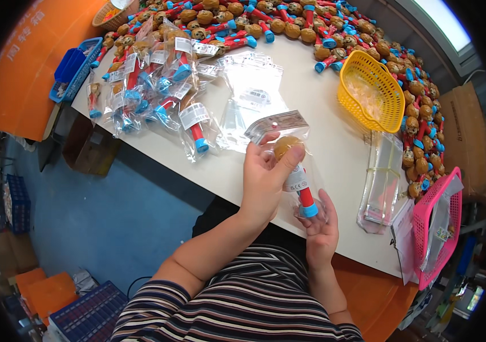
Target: Packaging small items into clear plastic bags at a workstation.
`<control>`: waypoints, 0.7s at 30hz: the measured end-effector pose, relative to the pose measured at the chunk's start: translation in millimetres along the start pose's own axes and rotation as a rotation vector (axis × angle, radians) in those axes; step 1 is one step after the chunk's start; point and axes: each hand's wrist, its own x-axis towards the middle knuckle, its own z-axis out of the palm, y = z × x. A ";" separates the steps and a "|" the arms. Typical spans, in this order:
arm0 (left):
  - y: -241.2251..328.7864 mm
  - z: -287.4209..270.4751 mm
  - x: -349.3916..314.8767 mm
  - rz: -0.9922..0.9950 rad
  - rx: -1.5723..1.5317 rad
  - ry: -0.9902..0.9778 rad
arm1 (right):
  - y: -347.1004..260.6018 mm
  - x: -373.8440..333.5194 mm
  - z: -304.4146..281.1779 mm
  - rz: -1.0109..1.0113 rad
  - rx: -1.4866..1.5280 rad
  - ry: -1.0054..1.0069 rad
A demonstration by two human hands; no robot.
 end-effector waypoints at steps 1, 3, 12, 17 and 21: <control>-1.6 -0.1 -0.3 0.000 0.000 0.001 | -0.1 -0.2 0.6 0.039 -0.123 0.022; -5.9 -1.9 0.1 -0.009 0.050 -0.046 | 1.4 -0.9 0.6 0.076 -0.247 0.043; -5.7 -12.3 7.6 -0.051 0.172 -0.132 | 14.6 5.1 0.7 -0.363 -1.036 0.047; -1.7 -16.1 12.1 -0.038 0.146 -0.177 | 11.6 0.5 -8.1 0.050 -0.467 -0.052; -3.3 -19.7 15.1 -0.122 0.010 -0.126 | -4.9 8.3 -13.9 0.345 0.134 -0.136</control>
